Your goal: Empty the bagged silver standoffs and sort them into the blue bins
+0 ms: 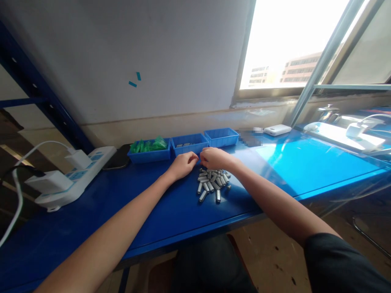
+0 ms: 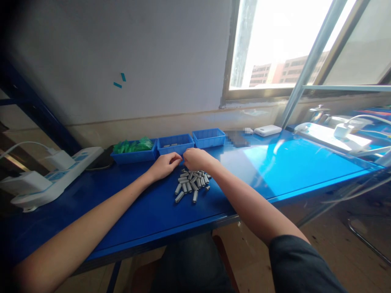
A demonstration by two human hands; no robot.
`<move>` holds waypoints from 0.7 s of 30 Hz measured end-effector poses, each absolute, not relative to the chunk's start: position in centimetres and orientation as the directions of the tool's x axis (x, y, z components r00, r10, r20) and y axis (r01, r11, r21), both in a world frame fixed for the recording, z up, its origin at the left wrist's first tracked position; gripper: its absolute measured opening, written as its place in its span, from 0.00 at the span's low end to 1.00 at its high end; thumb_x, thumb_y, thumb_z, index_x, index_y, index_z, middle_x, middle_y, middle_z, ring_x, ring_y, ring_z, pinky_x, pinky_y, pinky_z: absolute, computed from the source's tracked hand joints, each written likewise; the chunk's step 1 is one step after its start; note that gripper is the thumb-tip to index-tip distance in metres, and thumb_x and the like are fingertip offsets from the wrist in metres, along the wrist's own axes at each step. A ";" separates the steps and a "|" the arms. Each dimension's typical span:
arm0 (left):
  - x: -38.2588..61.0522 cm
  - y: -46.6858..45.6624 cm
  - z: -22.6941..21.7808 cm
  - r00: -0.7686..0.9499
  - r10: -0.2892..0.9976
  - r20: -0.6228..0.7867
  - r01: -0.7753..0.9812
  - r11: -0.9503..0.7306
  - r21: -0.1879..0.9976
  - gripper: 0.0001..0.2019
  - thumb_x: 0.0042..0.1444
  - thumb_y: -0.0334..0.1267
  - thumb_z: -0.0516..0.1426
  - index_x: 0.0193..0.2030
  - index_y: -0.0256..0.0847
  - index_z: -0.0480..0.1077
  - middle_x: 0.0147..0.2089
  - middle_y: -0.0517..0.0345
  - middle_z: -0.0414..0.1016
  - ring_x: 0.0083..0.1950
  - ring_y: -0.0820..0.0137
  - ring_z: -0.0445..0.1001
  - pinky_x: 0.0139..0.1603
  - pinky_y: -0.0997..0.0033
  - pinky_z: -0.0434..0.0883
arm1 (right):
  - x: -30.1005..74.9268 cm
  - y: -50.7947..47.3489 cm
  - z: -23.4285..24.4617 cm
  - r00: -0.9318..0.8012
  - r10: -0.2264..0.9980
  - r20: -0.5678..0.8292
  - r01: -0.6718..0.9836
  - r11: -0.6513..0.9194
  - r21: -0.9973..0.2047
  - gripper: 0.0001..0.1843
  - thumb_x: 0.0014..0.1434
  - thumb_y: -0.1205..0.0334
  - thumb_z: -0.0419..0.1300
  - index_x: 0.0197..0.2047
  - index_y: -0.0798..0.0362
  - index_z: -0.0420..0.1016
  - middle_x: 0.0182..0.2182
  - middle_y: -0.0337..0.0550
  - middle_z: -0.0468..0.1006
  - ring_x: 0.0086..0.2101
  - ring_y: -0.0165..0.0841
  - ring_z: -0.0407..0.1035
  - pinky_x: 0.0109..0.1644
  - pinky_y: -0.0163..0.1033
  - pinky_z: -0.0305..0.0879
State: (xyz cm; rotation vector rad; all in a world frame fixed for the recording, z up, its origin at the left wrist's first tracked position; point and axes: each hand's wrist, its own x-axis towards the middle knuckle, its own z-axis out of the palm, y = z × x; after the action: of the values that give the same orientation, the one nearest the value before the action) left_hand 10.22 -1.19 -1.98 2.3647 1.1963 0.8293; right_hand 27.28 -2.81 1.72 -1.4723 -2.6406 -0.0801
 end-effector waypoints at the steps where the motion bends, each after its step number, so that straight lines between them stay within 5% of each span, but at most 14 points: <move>1: 10.2 -1.3 -1.9 0.481 0.809 0.337 0.599 -0.584 0.548 0.12 0.58 0.40 0.50 0.38 0.38 0.73 0.33 0.55 0.76 0.33 0.68 0.72 0.34 0.71 0.65 | 27.3 -2.9 2.0 -0.525 0.829 0.191 0.842 0.539 -0.027 0.08 0.59 0.64 0.55 0.34 0.55 0.75 0.38 0.48 0.76 0.37 0.35 0.70 0.36 0.35 0.60; 4: 10.1 -1.5 -1.8 0.509 0.795 0.331 0.596 -0.602 0.531 0.14 0.60 0.43 0.50 0.39 0.39 0.72 0.33 0.57 0.75 0.33 0.69 0.71 0.33 0.72 0.64 | 27.9 -3.0 3.7 -0.461 0.686 0.563 0.787 0.610 -0.099 0.09 0.62 0.62 0.52 0.36 0.55 0.73 0.34 0.44 0.73 0.36 0.32 0.68 0.39 0.35 0.61; 6: 10.0 -1.6 -1.7 0.534 0.791 0.298 0.596 -0.602 0.531 0.15 0.58 0.47 0.52 0.40 0.40 0.73 0.32 0.58 0.74 0.31 0.70 0.70 0.32 0.72 0.63 | 29.0 -2.9 5.2 -0.256 0.506 0.824 0.776 0.616 -0.137 0.12 0.65 0.60 0.49 0.38 0.55 0.71 0.33 0.44 0.72 0.36 0.31 0.66 0.43 0.36 0.62; 9: 9.9 -1.6 -1.5 0.612 0.756 0.231 0.572 -0.626 0.531 0.16 0.52 0.51 0.57 0.40 0.41 0.74 0.32 0.59 0.74 0.30 0.71 0.68 0.29 0.74 0.62 | 31.2 -1.9 6.3 0.049 0.336 0.940 0.835 0.502 -0.223 0.14 0.66 0.61 0.45 0.43 0.55 0.70 0.35 0.46 0.72 0.36 0.32 0.66 0.45 0.39 0.62; 11: 9.8 -1.4 -1.4 0.637 0.739 0.220 0.562 -0.641 0.523 0.16 0.51 0.50 0.58 0.39 0.41 0.75 0.30 0.60 0.73 0.29 0.71 0.67 0.29 0.74 0.61 | 32.5 -0.9 5.8 0.072 0.457 0.886 0.891 0.370 -0.263 0.12 0.64 0.62 0.49 0.42 0.54 0.72 0.34 0.46 0.74 0.36 0.34 0.68 0.43 0.40 0.62; 15: 9.8 -0.9 -1.6 0.576 0.776 0.257 0.604 -0.616 0.505 0.14 0.55 0.47 0.55 0.36 0.39 0.74 0.25 0.60 0.70 0.27 0.71 0.67 0.29 0.73 0.61 | 32.5 0.1 3.3 -0.071 0.852 0.518 0.961 0.198 -0.194 0.11 0.58 0.58 0.56 0.39 0.52 0.76 0.32 0.45 0.77 0.35 0.37 0.71 0.39 0.38 0.62; 21: 9.7 -0.2 -2.3 0.531 0.782 0.325 0.658 -0.623 0.424 0.10 0.52 0.42 0.57 0.35 0.38 0.75 0.30 0.55 0.72 0.31 0.68 0.69 0.34 0.70 0.64 | 27.5 -2.2 1.9 -0.424 0.882 0.205 0.886 0.451 -0.110 0.11 0.58 0.52 0.58 0.38 0.48 0.77 0.34 0.43 0.79 0.35 0.36 0.71 0.33 0.35 0.58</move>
State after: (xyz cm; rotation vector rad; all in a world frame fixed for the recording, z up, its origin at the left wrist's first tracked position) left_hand 9.70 -0.23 -2.28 2.5222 1.2108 0.7221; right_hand 27.54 -2.20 1.90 -1.5332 -2.4703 -0.0212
